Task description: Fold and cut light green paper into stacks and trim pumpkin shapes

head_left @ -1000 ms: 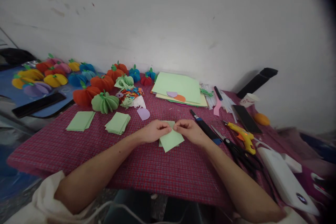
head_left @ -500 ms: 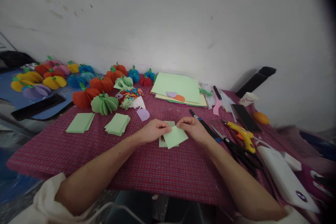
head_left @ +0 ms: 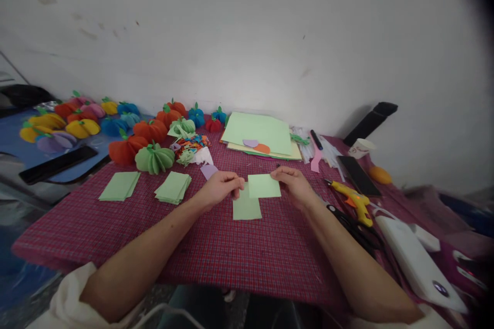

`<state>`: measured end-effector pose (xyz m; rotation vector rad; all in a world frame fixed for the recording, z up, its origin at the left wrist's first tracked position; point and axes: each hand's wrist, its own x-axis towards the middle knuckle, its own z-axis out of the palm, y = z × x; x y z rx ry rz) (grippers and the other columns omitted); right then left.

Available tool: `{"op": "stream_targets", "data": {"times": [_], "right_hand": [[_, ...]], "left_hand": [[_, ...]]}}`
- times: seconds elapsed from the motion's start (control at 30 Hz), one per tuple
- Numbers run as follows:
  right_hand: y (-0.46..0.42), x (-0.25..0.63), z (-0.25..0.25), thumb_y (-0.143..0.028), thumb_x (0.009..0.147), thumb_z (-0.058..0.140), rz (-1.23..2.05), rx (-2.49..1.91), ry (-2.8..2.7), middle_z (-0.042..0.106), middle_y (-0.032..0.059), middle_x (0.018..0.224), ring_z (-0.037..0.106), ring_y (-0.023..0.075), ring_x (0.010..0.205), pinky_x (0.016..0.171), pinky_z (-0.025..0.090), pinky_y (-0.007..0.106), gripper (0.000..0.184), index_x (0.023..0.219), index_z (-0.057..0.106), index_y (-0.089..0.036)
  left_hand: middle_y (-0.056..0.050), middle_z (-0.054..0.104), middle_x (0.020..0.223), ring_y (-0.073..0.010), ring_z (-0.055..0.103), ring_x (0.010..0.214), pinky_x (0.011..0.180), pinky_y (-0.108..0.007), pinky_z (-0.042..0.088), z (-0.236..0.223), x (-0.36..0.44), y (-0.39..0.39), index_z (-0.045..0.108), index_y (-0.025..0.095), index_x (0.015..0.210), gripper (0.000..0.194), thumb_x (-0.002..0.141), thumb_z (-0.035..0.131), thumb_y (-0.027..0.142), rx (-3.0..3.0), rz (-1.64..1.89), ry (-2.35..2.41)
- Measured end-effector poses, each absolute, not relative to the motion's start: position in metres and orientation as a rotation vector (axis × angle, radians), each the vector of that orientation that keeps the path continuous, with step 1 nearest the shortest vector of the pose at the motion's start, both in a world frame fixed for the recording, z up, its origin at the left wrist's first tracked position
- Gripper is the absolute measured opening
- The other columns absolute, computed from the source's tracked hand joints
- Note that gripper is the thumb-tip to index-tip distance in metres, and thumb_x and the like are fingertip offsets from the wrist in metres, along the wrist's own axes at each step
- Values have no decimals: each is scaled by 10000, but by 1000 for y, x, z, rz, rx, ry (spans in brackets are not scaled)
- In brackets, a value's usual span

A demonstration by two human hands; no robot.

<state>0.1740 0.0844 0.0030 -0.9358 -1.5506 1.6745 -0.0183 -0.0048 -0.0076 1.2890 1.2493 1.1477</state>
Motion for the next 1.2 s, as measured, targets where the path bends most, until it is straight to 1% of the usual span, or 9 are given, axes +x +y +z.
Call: {"op": "stream_targets", "data": {"times": [0.1, 0.2, 0.37, 0.5, 0.67, 0.8, 0.93, 1.07, 1.2], "right_hand": [[82, 170, 0, -310, 614, 622, 1648, -921, -1520, 541, -26, 526, 438, 85, 476, 486, 317, 227, 162, 588, 577, -156], [76, 165, -4, -335, 631, 610, 1645, -910, -1546, 527, -28, 518, 424, 80, 471, 483, 314, 227, 189, 591, 575, -154], [71, 161, -6, -374, 654, 595, 1744, -887, -1544, 522, -26, 547, 437, 72, 486, 456, 314, 203, 222, 660, 583, -153], [69, 163, -5, -417, 662, 582, 1917, -920, -1643, 589, 20, 634, 506, 86, 537, 482, 359, 201, 285, 704, 591, -135], [66, 163, -5, -392, 651, 607, 1933, -910, -1820, 615, 38, 618, 477, 57, 471, 507, 376, 205, 283, 659, 595, -110], [66, 163, -4, -373, 667, 599, 1912, -875, -1867, 609, 32, 605, 465, 56, 469, 500, 370, 200, 265, 681, 599, -108], [63, 161, -6, -379, 673, 587, 1913, -843, -1908, 606, 27, 598, 454, 57, 461, 490, 363, 201, 269, 688, 598, -111], [58, 157, -13, -385, 679, 576, 1908, -835, -1955, 603, 22, 602, 452, 59, 461, 494, 367, 205, 270, 672, 590, -116], [57, 156, -16, -383, 684, 567, 1939, -842, -1995, 599, 24, 610, 467, 64, 479, 508, 380, 206, 268, 672, 582, -116]], "left_hand": [[-24, 578, 607, -87, 497, 511, 466, -193, 327, -7, -13, -6, 567, 115, 760, 363, 756, 427, 450, 1198, 1175, 1216], [-38, 597, 665, -91, 498, 537, 470, -192, 329, -11, -7, -7, 584, 106, 789, 365, 708, 508, 453, 1196, 1062, 1199], [-54, 610, 605, -87, 479, 505, 513, -214, 348, -17, -8, -7, 606, 88, 663, 326, 683, 556, 410, 1159, 1014, 1232], [-47, 610, 598, -80, 471, 491, 491, -207, 325, -15, -11, -5, 612, 91, 707, 301, 681, 566, 388, 1115, 1075, 1249], [-42, 603, 589, -84, 478, 489, 493, -215, 332, -13, -11, -5, 611, 88, 703, 307, 663, 584, 391, 1081, 1078, 1273], [-36, 613, 651, -95, 504, 542, 513, -215, 342, -12, -10, -6, 620, 107, 799, 330, 663, 585, 406, 1066, 1117, 1246], [-34, 624, 726, -115, 532, 613, 581, -234, 380, -11, -8, -5, 612, 125, 869, 366, 643, 608, 412, 979, 1243, 1229], [-35, 618, 701, -110, 511, 596, 567, -229, 375, -12, -9, -3, 628, 116, 820, 352, 624, 626, 408, 976, 1327, 1299], [-29, 601, 662, -95, 475, 549, 513, -213, 351, -18, -10, -2, 635, 109, 761, 335, 644, 596, 421, 1044, 1332, 1329]]}}
